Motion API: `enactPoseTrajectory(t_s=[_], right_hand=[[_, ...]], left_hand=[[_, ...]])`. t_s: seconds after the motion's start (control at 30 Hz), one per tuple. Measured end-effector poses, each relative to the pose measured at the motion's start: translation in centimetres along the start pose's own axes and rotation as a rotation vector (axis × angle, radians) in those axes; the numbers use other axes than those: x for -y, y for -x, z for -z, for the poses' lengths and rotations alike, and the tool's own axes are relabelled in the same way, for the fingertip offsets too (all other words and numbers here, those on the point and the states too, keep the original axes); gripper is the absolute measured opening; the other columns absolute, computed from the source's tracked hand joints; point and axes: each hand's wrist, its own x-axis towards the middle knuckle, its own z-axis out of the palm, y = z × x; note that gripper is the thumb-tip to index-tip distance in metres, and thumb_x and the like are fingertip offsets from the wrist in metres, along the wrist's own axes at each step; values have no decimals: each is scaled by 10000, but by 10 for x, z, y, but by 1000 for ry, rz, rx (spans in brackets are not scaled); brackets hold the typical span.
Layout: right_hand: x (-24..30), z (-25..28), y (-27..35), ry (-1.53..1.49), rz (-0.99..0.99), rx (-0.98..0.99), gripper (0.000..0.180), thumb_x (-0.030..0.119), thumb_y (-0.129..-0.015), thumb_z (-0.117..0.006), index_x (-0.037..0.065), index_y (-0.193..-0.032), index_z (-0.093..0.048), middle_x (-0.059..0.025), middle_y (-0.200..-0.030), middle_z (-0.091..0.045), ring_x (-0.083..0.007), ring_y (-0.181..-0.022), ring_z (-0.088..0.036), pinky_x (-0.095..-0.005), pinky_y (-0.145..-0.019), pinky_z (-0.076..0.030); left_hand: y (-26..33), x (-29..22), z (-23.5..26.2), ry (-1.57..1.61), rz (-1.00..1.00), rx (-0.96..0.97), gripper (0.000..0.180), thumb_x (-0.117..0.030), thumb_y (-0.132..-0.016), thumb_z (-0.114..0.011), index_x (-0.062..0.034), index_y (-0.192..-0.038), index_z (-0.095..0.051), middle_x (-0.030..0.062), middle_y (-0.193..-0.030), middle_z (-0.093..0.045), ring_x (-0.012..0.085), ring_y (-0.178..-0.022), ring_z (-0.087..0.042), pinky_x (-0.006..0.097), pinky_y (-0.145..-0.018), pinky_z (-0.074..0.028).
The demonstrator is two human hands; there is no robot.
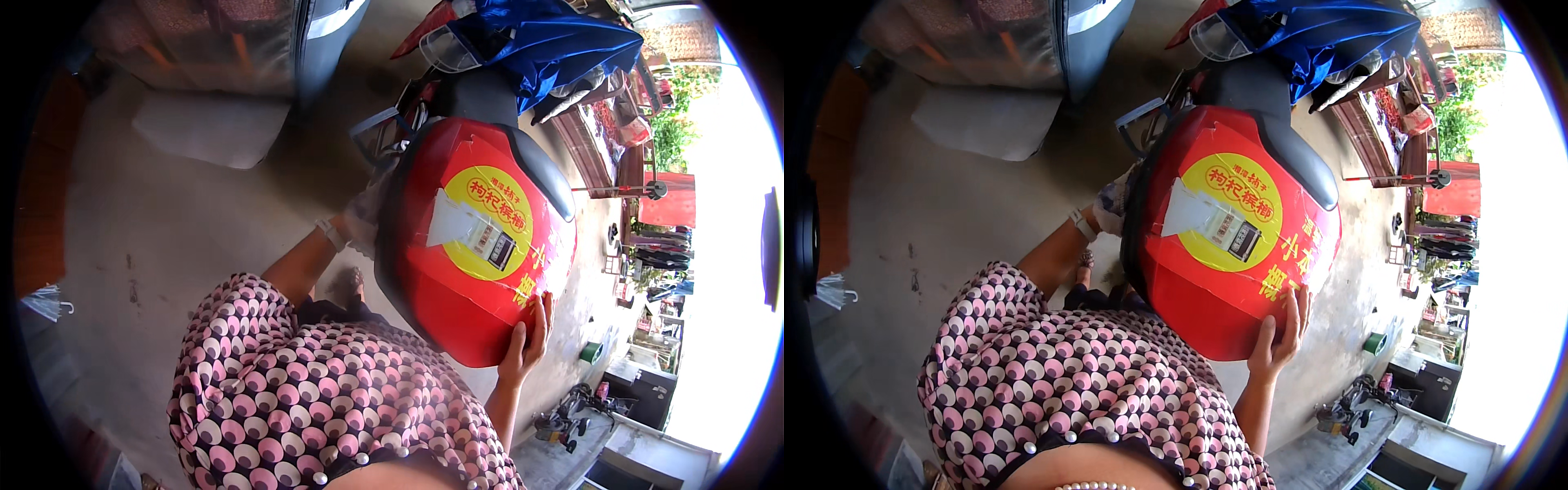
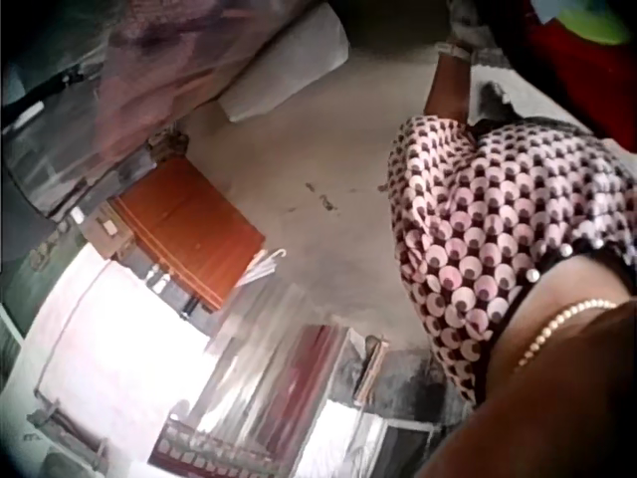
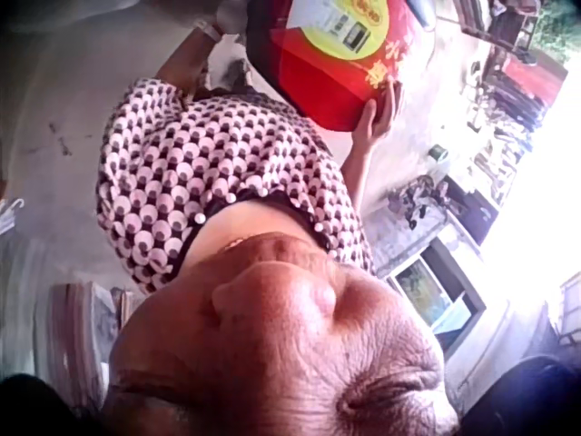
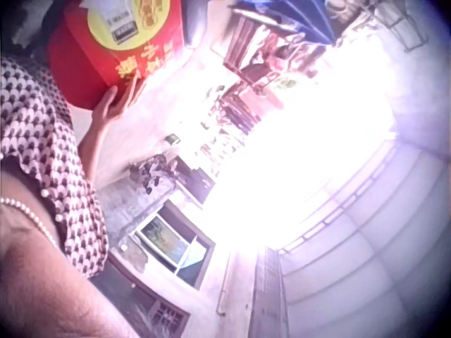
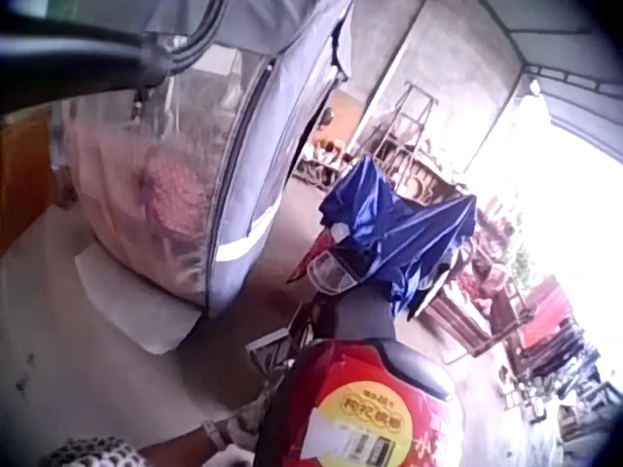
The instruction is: The person wipes the red rear storage box of a motorcycle with a cloth, then picks up a clear plastic cup from a counter and examines it.
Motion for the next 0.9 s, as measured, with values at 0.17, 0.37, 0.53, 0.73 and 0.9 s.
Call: enactPoseTrajectory(t_s=[0.17,0.37,0.53,0.73,0.9], right_hand=[[-7,0,3,-59,-19,-6,427,117,-916,-491,-44,-1310,-520,-207,-1448,-421,-310,-1361,-375,-420,-1134,-248],[2,0,3,-117,-75,-41,404,62,-894,-496,-62,-1276,-542,-225,-1426,-438,-327,-1355,-384,-416,-1117,-282],[0,0,6,-117,-66,-16,410,82,-921,-474,-54,-1306,-516,-210,-1441,-422,-309,-1365,-369,-411,-1129,-267],[3,4,5,-89,-77,4,417,88,-934,-450,-44,-1327,-497,-200,-1451,-414,-297,-1372,-358,-411,-1140,-253],[5,2,3,-48,-63,-28,411,45,-899,-471,-45,-1297,-525,-226,-1425,-436,-332,-1345,-397,-423,-1108,-306]], left_hand=[[-18,-6,16,325,490,-2,633,-183,-882,-594,-55,-1440,-325,135,-1417,-434,237,-1258,-458,316,-1100,-333],[-31,18,38,-923,-154,61,545,-112,-919,-455,-11,-1439,-325,227,-1402,-420,325,-1211,-479,346,-1061,-369],[-76,54,59,-933,-82,65,446,-165,-959,-460,-52,-1390,-436,139,-1365,-496,245,-1204,-511,302,-1036,-389],[-81,60,60,-940,-63,128,427,-181,-976,-455,-67,-1387,-446,99,-1367,-498,205,-1226,-491,277,-1040,-377],[-61,49,51,-867,-239,155,677,-195,-793,-704,-54,-1394,-424,141,-1367,-501,307,-1201,-500,328,-1055,-376]])
